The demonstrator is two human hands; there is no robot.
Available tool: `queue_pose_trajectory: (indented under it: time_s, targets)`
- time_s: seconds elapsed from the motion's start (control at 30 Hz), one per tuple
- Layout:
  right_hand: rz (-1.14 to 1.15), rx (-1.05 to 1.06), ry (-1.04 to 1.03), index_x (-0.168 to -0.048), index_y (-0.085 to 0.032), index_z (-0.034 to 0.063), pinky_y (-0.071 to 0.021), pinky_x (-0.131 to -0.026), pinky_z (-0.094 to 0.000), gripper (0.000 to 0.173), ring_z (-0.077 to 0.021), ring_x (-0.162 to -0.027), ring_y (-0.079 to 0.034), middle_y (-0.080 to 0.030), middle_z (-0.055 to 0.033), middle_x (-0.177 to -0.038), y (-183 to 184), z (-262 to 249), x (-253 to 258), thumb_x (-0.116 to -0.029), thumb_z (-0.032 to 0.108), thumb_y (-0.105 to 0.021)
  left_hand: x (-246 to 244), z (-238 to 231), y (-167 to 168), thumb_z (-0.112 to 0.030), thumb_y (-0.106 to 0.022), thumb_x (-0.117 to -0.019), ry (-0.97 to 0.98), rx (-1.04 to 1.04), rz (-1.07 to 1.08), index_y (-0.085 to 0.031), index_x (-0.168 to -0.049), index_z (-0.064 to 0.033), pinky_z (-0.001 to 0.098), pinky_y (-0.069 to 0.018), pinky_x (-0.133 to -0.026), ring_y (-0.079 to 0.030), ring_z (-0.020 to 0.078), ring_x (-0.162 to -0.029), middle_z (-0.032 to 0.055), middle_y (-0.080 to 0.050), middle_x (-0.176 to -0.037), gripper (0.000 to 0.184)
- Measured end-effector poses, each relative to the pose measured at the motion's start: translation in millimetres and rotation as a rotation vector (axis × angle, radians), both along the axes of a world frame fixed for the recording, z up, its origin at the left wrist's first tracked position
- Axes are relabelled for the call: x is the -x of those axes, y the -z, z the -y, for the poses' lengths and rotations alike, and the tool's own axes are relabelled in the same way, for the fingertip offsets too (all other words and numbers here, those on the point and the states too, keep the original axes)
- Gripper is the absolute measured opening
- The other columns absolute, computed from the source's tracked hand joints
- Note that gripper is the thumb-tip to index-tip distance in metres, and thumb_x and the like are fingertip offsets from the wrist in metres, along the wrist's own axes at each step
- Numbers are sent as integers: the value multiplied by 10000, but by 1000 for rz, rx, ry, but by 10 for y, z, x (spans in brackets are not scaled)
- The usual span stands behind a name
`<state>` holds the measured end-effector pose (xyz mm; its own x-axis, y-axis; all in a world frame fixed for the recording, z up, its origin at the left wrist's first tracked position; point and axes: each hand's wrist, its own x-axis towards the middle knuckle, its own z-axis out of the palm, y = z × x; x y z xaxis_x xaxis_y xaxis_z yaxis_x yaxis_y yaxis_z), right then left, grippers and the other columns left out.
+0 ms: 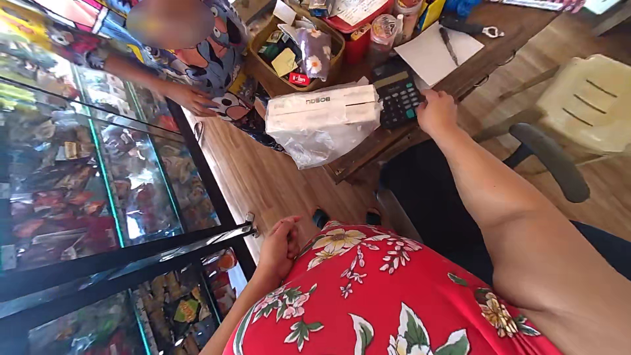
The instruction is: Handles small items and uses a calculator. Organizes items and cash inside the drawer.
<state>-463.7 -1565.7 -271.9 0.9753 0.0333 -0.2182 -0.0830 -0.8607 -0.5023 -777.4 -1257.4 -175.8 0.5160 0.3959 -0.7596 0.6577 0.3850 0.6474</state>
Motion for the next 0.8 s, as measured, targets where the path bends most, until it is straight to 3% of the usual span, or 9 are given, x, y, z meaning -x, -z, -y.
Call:
queue_pose_trajectory:
  time_s: [0.1, 0.5, 0.6, 0.7, 0.8]
  targets:
    - [25, 25, -50, -1494, -539, 122, -360, -1057, -701, 444, -532, -1358, -450, -509, -317, -1448, 51, -85, -96, -1062, 153, -442, -7, 19, -1, -141, -336, -1111, -11, 0, -1, -608, -1119, -32, 145, -321, -360, -345, 6, -389, -41, -480, -610, 293]
    - [2, 127, -88, -1539, -491, 166, -357, -1038, -703, 509, -541, -1350, -432, -486, -326, -1446, 75, -182, -228, -1095, 409, -434, 3, 114, -8, -123, -340, -1107, 41, -16, 16, -616, -1111, -16, 143, -311, -367, -344, 4, -395, -38, -486, -608, 296]
    - [49, 78, -73, -1561, -455, 165, -365, -1031, -706, 513, -555, -1338, -438, -480, -341, -1438, 55, -137, -78, -1093, 376, -460, 7, 111, -27, -119, -347, -1108, 43, -18, 20, -617, -1104, -13, 145, -314, -367, -344, 4, -394, -35, -489, -610, 290]
    - [102, 13, -102, -1513, -515, 125, -396, -1017, -691, 455, -559, -1280, -494, -541, -357, -1350, 85, -95, 176, -1084, 272, -480, 13, 96, -25, -113, -348, -1105, 40, -13, 25, -616, -1111, -11, 144, -317, -368, -345, 6, -395, -33, -491, -615, 287]
    - [64, -24, -167, -1482, -541, 84, -437, -1018, -672, 422, -521, -1250, -569, -610, -313, -1326, 124, -136, 386, -1087, 206, -456, -5, 97, -6, -121, -351, -1104, 56, -9, 29, -610, -1116, -22, 144, -322, -369, -352, 6, -396, -39, -490, -614, 278]
